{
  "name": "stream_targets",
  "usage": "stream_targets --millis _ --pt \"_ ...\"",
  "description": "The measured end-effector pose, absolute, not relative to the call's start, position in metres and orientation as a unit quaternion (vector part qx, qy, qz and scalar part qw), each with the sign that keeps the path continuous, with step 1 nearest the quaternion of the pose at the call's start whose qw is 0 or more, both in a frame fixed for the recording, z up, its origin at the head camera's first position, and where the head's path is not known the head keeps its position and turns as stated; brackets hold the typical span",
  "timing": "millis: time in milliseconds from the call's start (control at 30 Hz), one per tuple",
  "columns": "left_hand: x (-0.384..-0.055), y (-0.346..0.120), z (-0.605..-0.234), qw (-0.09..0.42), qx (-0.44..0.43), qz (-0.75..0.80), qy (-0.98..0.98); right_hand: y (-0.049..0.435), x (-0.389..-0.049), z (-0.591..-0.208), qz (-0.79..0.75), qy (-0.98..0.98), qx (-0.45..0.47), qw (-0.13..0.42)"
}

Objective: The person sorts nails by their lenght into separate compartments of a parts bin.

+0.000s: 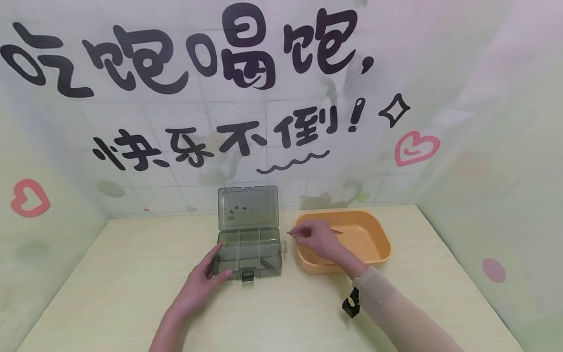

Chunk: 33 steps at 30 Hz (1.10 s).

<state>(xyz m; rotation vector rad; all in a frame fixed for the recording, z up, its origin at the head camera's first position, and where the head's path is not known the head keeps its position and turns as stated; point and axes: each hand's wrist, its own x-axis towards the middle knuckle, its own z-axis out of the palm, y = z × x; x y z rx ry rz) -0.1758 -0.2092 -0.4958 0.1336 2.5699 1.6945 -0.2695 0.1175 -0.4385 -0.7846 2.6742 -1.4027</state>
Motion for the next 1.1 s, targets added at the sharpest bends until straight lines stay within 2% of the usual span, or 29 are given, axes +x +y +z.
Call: stream_targets --millis 300,733,1100 --pt "-0.176 -0.21 -0.496 0.032 0.042 0.549 0.834 0.107 -0.268 -0.441 -0.452 0.858 -0.243 0.025" --pt "-0.175 -0.211 -0.495 0.04 0.037 0.555 0.83 0.095 -0.266 -0.44 -0.465 0.844 -0.267 0.008" --pt "-0.175 -0.21 -0.495 0.042 0.033 0.555 0.83 0.076 -0.255 -0.438 -0.493 0.828 -0.263 0.039"
